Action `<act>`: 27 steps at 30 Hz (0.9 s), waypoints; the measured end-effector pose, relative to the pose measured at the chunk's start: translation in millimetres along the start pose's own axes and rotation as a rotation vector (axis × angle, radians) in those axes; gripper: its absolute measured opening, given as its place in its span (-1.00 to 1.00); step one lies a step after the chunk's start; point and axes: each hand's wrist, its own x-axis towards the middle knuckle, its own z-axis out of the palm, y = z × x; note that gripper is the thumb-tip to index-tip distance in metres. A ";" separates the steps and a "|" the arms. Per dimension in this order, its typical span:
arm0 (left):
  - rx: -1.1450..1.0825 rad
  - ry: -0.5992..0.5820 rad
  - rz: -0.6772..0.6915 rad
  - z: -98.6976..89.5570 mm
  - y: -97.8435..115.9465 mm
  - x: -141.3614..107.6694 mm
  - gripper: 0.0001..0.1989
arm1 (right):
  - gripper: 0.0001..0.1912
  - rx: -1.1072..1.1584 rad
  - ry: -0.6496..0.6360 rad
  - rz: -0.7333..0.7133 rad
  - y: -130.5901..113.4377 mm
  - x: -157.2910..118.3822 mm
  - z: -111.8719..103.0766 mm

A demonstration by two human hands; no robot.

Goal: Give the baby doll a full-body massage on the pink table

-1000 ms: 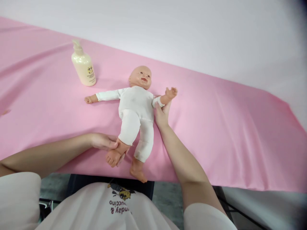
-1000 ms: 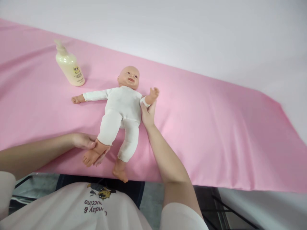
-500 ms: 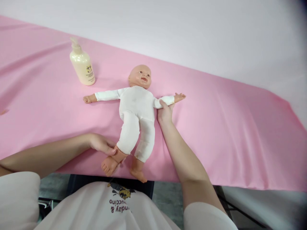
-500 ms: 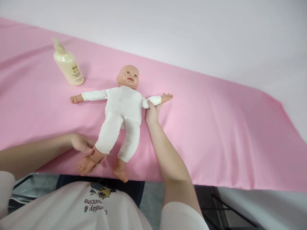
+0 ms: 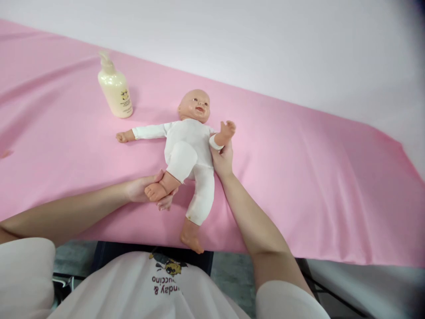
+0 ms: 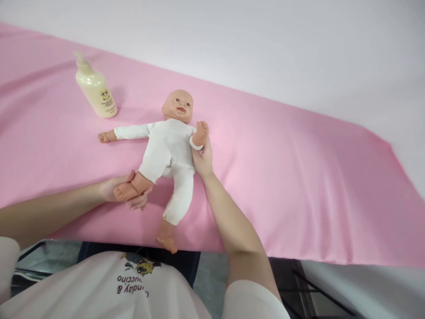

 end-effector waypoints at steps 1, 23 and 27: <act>-0.024 0.001 0.006 0.5 2.0 -0.8 -0.21 | -0.48 -0.035 -0.031 -0.038 -1.7 -0.5 0.0; 0.139 -0.269 -0.303 11.5 17.7 -15.0 -0.40 | -0.56 0.038 0.045 -0.028 -3.4 0.2 0.3; 0.204 -0.370 -0.365 16.3 24.3 -14.9 -0.41 | -0.40 0.273 0.252 0.117 2.0 4.0 1.1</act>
